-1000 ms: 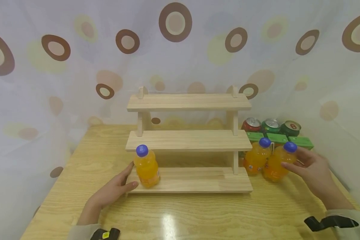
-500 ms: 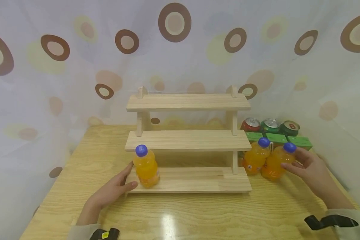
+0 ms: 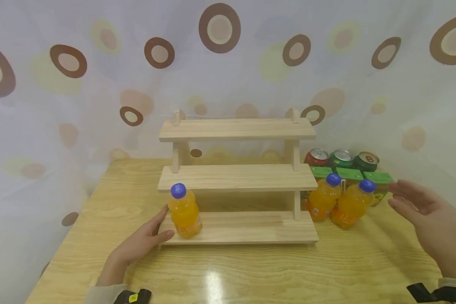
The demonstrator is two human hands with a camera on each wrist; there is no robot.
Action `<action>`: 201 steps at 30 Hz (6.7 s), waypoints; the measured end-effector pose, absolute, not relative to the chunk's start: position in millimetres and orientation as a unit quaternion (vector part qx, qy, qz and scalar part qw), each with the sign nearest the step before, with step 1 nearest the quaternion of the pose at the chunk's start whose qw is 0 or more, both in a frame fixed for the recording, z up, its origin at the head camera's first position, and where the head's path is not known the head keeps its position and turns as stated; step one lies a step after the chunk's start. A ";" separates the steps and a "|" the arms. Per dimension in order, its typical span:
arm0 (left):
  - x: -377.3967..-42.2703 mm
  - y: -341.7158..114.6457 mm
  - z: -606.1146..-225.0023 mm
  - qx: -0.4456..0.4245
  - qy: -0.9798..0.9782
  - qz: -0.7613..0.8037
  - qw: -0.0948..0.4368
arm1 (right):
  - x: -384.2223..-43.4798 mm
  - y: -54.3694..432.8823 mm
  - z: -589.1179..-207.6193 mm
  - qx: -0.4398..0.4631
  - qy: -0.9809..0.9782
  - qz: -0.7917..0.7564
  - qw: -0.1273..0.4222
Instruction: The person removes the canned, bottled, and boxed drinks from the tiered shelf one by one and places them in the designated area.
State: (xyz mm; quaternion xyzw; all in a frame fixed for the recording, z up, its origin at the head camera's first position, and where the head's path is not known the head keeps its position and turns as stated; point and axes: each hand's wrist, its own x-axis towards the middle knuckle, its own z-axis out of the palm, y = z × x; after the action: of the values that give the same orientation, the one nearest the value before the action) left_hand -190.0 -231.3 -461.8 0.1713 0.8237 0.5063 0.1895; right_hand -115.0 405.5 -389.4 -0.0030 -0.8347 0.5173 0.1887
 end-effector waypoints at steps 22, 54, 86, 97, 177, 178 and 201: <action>-190.1 -232.1 -461.8 0.163 0.828 0.502 0.191 | -117.2 312.7 -359.0 0.213 -0.717 0.661 0.064; -190.0 -231.9 -459.9 0.168 0.826 0.505 0.187 | -187.8 127.9 -378.3 0.277 -0.665 0.691 -0.060; -190.0 -228.1 -462.7 0.161 0.817 0.520 0.192 | -201.7 27.4 -386.8 0.263 -0.730 0.624 -0.088; -190.1 -228.3 -461.4 0.172 0.821 0.512 0.184 | -201.2 41.2 -386.2 0.250 -0.720 0.645 -0.062; -190.7 -235.0 -464.4 0.190 0.805 0.526 0.196 | -108.4 440.0 -422.5 -0.058 -0.856 0.486 0.165; -190.5 -235.1 -464.1 0.190 0.805 0.526 0.197 | -110.6 440.1 -423.9 -0.062 -0.857 0.485 0.162; -189.0 -233.6 -459.9 0.189 0.805 0.525 0.199 | -126.8 443.0 -438.0 -0.058 -0.885 0.447 0.116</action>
State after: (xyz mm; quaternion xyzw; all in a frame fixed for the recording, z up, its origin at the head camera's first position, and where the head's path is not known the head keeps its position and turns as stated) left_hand -189.0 -233.6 -459.9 0.1890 0.8055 0.5254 0.1986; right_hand -126.8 443.0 -438.0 -0.0585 -0.8850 0.4471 0.1158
